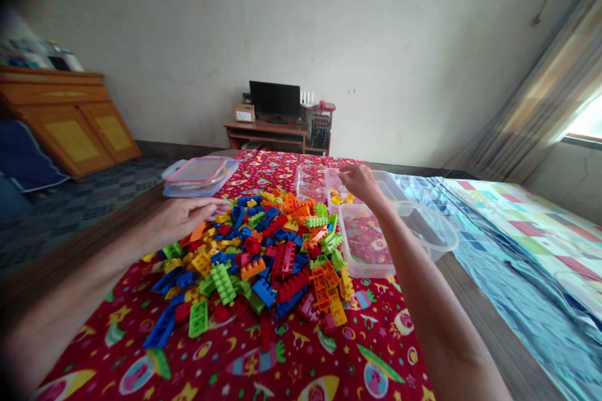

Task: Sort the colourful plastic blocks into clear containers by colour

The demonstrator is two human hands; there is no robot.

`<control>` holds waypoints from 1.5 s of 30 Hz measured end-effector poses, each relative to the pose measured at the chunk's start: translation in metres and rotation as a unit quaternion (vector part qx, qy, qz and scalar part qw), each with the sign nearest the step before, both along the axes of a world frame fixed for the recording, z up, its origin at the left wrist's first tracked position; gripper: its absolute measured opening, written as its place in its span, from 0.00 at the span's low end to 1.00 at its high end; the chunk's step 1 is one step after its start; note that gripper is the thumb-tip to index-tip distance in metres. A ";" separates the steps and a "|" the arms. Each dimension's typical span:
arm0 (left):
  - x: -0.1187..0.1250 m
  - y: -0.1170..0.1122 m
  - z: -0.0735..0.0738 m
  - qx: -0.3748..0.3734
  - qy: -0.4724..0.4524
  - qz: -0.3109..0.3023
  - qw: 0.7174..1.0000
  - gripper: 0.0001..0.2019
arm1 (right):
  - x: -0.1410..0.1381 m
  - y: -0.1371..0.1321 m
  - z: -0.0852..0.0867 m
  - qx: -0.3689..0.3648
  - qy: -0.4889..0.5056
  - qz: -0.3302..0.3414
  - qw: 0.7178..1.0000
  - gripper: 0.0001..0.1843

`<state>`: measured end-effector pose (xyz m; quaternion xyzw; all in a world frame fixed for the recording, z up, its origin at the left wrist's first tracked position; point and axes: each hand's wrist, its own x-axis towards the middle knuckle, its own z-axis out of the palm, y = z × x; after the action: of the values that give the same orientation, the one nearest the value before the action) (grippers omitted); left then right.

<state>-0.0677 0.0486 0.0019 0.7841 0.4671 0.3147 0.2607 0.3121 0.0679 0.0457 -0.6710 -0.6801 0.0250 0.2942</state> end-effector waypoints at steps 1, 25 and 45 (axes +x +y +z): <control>0.004 -0.003 0.000 0.018 0.027 -0.012 0.999 0.28 | -0.008 -0.009 0.002 0.002 0.020 0.033 0.999 0.18; 0.064 -0.065 -0.018 0.268 0.279 -0.258 0.886 0.08 | -0.086 -0.091 -0.046 -0.063 -0.114 0.254 0.958 0.12; 0.025 -0.026 -0.013 0.206 0.305 -0.131 0.920 0.06 | -0.125 -0.101 -0.081 0.054 -0.151 0.282 0.946 0.13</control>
<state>-0.0426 0.0223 -0.0111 0.9326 0.3421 0.1126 -0.0230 0.1874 -0.0329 -0.0351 -0.4305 -0.8785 -0.0312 0.2046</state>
